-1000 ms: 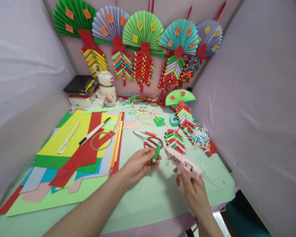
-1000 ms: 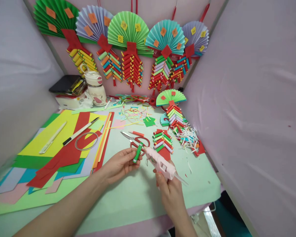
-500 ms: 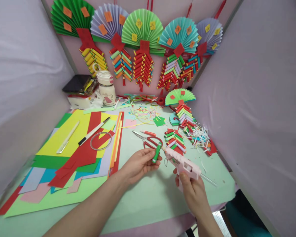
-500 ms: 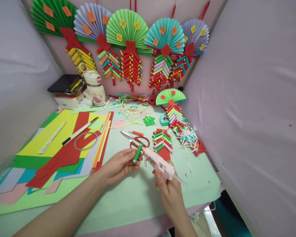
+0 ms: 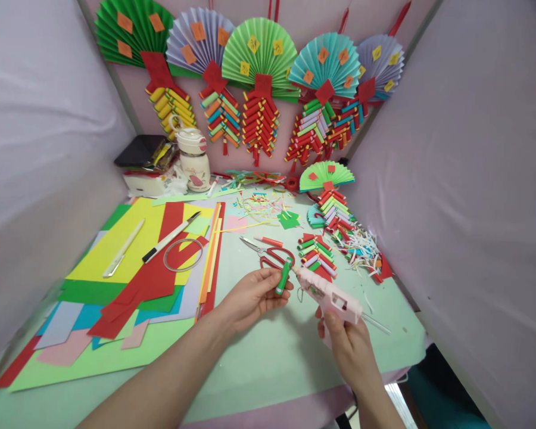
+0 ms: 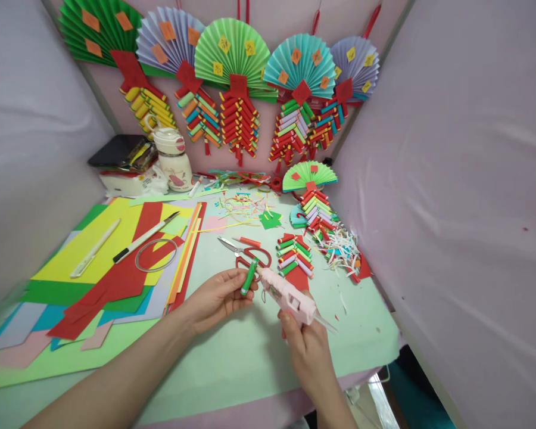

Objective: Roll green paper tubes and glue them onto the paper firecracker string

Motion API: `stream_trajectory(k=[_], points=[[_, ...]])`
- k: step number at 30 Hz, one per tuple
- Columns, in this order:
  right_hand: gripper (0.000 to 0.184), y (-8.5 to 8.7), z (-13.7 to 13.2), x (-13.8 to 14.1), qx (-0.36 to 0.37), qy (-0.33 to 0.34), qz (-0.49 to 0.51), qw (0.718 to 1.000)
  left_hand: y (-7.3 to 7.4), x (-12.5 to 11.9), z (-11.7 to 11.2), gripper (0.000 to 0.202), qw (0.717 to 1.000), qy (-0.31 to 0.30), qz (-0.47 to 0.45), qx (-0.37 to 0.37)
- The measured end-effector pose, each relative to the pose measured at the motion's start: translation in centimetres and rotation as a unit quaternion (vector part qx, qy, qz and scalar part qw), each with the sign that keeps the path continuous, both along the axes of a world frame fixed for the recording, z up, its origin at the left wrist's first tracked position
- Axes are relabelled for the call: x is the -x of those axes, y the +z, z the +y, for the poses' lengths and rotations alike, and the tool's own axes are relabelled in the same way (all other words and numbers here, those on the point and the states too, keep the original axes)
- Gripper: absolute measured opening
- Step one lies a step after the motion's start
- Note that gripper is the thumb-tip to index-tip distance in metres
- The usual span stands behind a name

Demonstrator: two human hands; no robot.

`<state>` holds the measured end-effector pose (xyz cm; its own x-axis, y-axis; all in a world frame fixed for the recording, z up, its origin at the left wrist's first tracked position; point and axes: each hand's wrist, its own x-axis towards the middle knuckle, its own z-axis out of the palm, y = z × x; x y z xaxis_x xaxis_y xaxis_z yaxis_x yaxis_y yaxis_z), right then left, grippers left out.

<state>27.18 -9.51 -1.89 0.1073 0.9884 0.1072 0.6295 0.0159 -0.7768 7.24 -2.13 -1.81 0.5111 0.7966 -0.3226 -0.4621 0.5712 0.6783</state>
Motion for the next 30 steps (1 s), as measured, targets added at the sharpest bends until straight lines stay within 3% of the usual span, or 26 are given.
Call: stream_trajectory(k=[7, 11, 14, 18, 22, 27, 30], points=[[0.051, 0.5, 0.2, -0.4, 0.018, 0.008, -0.026, 0.999, 0.1, 0.1, 0.0, 0.019, 1.0, 0.004, 0.005, 0.011], [0.042, 1.0, 0.8, -2.2, -0.03, -0.048, -0.092, 0.994, 0.3, 0.1, 0.1, 0.02, 1.0, 0.004, -0.004, 0.028], [0.039, 1.3, 1.3, -5.1, -0.059, -0.121, -0.18, 0.974, 0.5, 0.2, 0.1, 0.018, 1.0, 0.007, -0.001, 0.031], [0.04, 1.3, 1.6, -10.0, 0.033, -0.191, -0.287, 0.938, 0.7, 0.2, 0.1, 0.016, 0.999, 0.011, 0.011, 0.031], [0.039, 0.1, 1.4, -13.5, 0.133, -0.211, -0.335, 0.909, 0.9, 0.3, 0.0, 0.016, 1.0, 0.008, 0.004, 0.019], [0.045, -2.0, 1.2, -15.3, 0.156, -0.185, -0.345, 0.907, 0.9, 0.2, 0.0, 0.017, 1.0, -0.008, -0.001, 0.01], [0.049, -1.4, 1.2, -14.5, 0.126, -0.204, -0.365, 0.899, 0.8, 0.1, -0.1, 0.017, 1.0, -0.007, -0.005, -0.001]])
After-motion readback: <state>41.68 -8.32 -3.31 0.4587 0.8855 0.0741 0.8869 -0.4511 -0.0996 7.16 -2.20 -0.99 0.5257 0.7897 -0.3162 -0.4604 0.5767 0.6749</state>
